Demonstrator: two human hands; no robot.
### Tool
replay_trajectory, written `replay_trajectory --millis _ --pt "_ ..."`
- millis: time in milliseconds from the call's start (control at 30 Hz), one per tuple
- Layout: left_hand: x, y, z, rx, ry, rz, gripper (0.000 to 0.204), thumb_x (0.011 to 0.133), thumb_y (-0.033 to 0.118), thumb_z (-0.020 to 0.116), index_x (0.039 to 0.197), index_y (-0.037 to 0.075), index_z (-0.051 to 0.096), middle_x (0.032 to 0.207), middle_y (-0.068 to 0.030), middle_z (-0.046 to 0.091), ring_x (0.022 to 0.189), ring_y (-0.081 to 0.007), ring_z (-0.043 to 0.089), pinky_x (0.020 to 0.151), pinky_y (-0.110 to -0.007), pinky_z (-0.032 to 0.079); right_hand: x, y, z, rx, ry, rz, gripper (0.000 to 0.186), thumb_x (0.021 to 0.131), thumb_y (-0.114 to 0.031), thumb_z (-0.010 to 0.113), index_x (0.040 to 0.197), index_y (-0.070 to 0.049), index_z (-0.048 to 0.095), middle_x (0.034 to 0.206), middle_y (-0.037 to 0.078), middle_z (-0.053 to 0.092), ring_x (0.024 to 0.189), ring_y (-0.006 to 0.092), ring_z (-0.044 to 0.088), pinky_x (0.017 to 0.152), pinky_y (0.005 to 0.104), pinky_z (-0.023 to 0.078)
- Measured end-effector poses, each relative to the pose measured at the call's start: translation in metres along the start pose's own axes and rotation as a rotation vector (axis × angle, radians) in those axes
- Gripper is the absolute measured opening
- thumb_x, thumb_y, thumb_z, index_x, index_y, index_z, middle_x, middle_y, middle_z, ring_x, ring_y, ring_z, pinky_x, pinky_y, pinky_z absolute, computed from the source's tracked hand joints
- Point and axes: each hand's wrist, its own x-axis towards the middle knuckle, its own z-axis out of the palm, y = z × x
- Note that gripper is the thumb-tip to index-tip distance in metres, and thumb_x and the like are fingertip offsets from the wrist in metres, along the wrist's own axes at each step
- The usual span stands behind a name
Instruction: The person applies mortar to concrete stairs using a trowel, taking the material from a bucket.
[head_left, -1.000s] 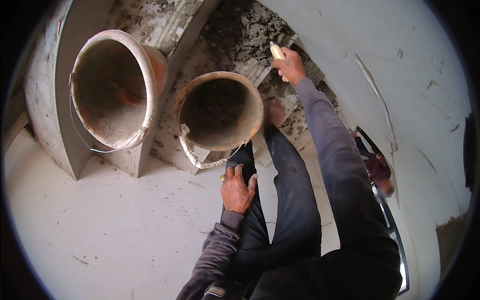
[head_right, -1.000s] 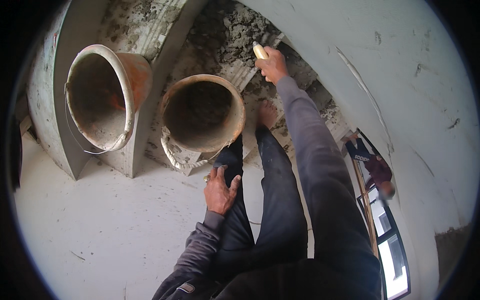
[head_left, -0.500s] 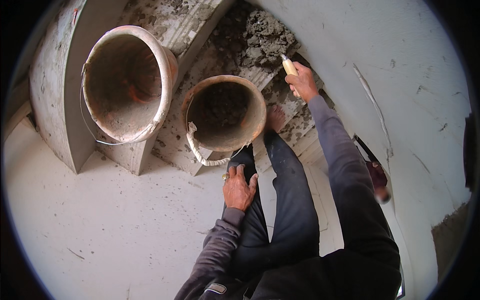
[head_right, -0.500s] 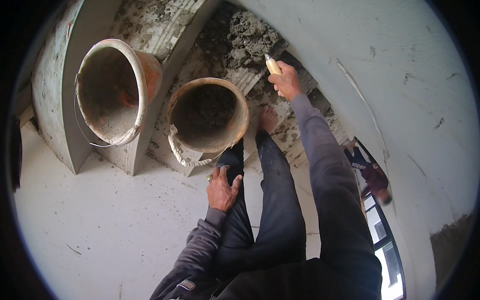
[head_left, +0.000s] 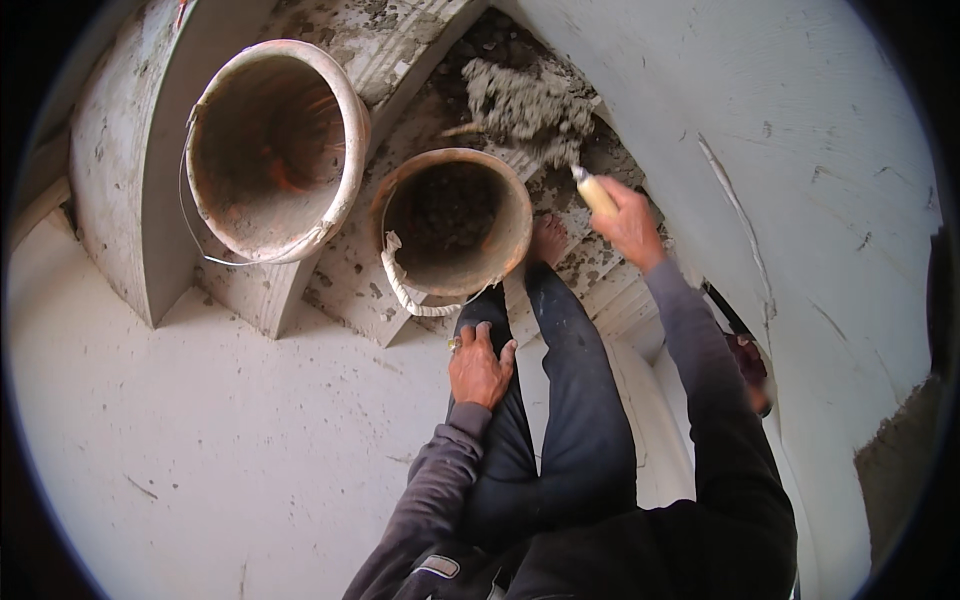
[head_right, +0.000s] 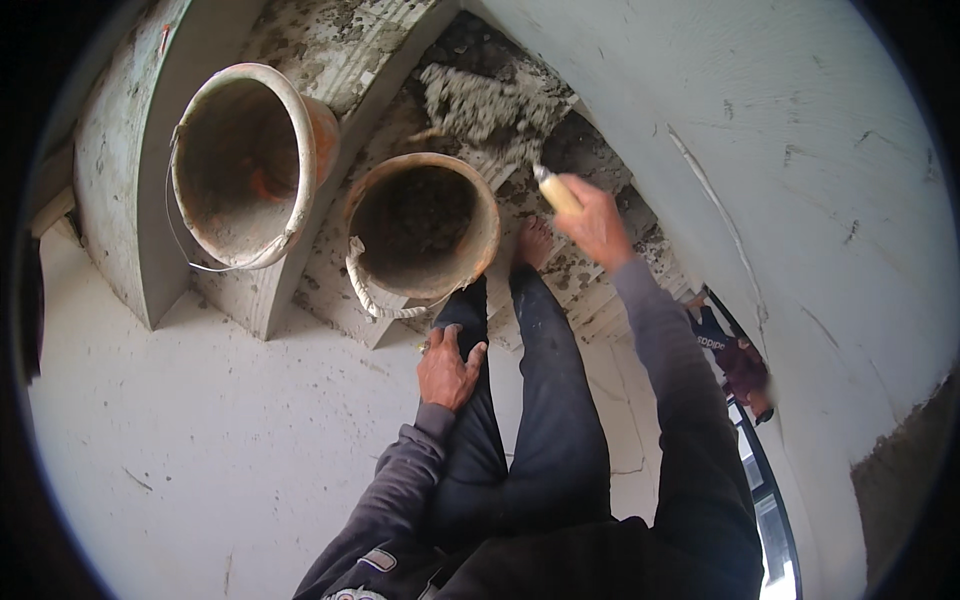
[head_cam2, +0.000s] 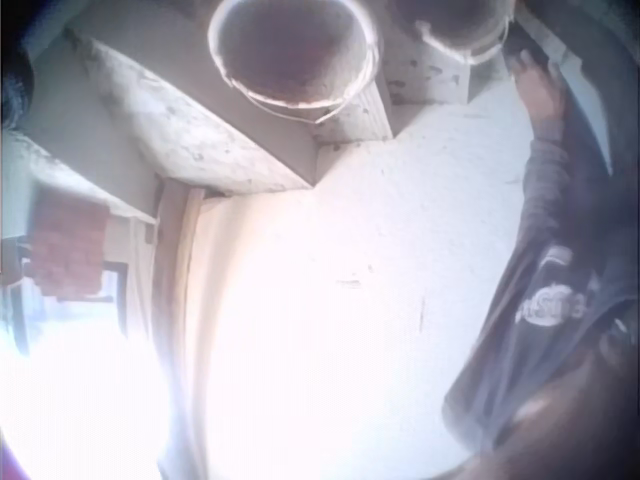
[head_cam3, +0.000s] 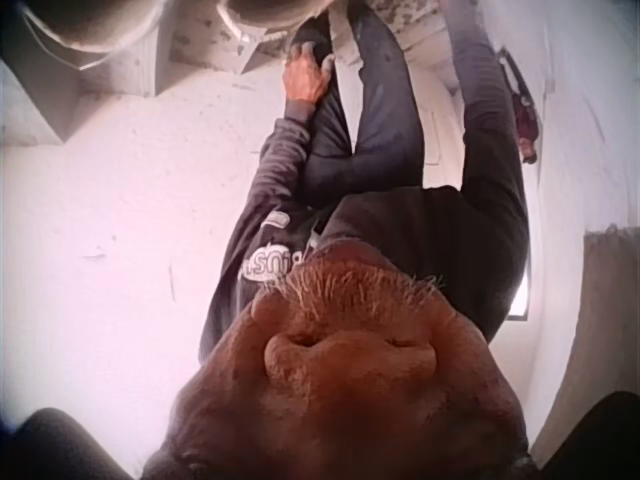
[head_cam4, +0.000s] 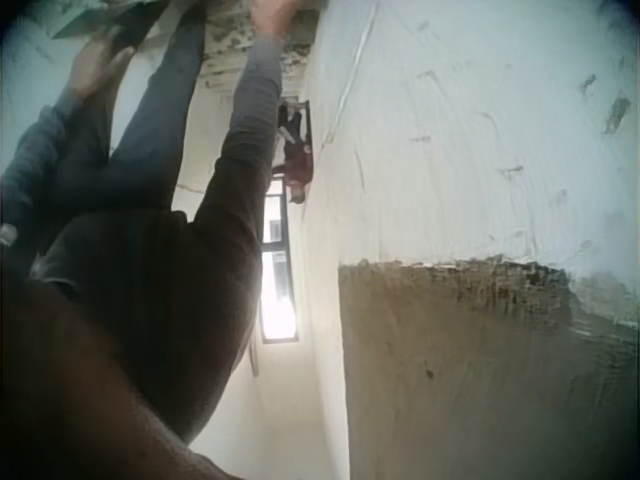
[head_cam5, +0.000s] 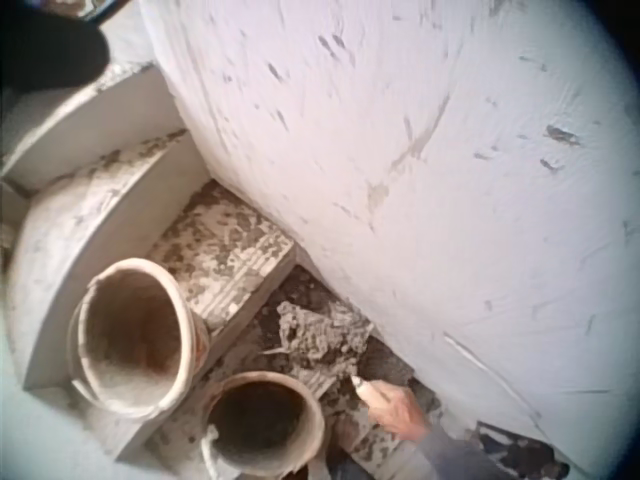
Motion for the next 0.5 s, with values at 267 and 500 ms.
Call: replay_trajectory --millis 267,500 --pt "-0.002 -0.008 0.008 0.018 0.069 0.048 0.045 0.082 0.033 0.066 0.112 0.002 0.054 0.103 -0.0203 0.055 0.094 -0.0400 0.057 0.080 -0.046 0.048 -0.059 -0.030 0.030 -0.408 -0.103 -0.221 0.047 0.073 -0.004 0.062 0.119 -0.009 0.056 0.090 0.011 0.061 0.077 0.0295 0.064 0.070 0.0385 0.053" --pt "0.006 -0.003 0.003 0.001 0.064 0.030 0.044 0.083 0.033 0.065 0.113 0.002 0.055 0.103 -0.0207 0.055 0.094 -0.0406 0.058 0.080 -0.046 0.048 -0.058 -0.045 0.055 -0.437 0.010 -0.133 0.057 0.068 0.001 0.062 0.123 -0.010 0.054 0.093 0.013 0.059 0.082 0.0312 0.062 0.071 0.0403 0.050"
